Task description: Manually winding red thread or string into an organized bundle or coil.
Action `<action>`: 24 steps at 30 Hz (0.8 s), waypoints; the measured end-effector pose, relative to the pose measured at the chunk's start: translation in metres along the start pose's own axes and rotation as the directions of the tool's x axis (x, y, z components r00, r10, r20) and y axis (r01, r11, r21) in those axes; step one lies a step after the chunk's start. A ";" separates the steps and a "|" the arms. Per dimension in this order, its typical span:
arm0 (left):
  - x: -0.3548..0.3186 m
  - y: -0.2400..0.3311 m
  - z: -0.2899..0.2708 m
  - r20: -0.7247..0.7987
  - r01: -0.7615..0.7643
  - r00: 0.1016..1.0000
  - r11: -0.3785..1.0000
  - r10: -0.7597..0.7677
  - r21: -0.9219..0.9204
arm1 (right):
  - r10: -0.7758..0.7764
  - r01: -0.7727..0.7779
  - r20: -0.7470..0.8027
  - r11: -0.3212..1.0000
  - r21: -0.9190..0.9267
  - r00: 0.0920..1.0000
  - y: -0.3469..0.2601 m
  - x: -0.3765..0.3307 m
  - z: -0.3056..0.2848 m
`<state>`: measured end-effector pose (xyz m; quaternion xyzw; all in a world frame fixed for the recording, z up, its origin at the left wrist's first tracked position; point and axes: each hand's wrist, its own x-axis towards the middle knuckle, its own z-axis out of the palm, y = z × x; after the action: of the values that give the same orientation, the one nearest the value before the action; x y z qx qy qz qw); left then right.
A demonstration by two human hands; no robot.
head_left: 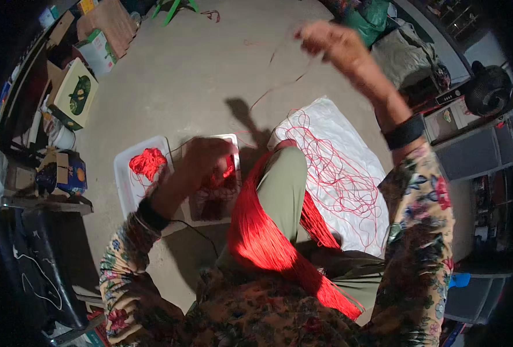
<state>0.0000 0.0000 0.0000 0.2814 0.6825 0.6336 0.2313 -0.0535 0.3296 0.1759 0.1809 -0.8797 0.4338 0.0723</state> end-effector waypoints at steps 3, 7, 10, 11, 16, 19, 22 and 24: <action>-0.020 -0.022 0.022 0.011 -0.173 0.985 0.978 0.173 0.119 | 0.069 -0.073 0.062 0.995 0.062 0.996 0.043 -0.013 0.052; -0.036 -0.028 0.050 0.024 -0.010 1.000 0.961 0.003 0.277 | 0.250 -0.258 0.099 0.962 0.089 0.963 0.055 -0.018 0.089; -0.042 -0.032 0.061 -0.013 0.187 0.982 0.971 -0.187 0.150 | 0.331 -0.362 0.198 0.920 0.150 0.923 0.044 -0.012 0.091; -0.042 -0.033 0.063 -0.019 0.296 0.955 0.952 -0.295 0.084 | 0.361 -0.393 0.185 0.900 0.189 0.914 0.041 -0.009 0.094; -0.047 -0.036 0.052 -0.012 0.185 0.982 0.947 -0.188 0.261 | 0.367 -0.398 0.154 0.835 0.381 0.918 0.026 -0.002 0.093; -0.050 -0.035 0.047 -0.055 0.496 0.868 0.868 -0.493 0.042 | 0.389 -0.412 0.143 0.804 0.428 0.910 0.020 -0.008 0.088; -0.028 -0.045 0.031 -0.036 -0.104 0.989 0.842 0.144 0.530 | 0.373 -0.392 0.137 0.791 0.470 0.918 0.022 -0.014 0.072; -0.014 -0.039 0.017 0.139 -0.412 0.840 0.450 0.524 0.792 | 0.364 -0.369 0.103 0.810 0.456 0.926 0.028 -0.020 0.052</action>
<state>0.0184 0.0015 -0.0412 0.4905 0.7991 0.3151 -0.1467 -0.0446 0.3090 0.1177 0.0224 -0.7675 0.6375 -0.0632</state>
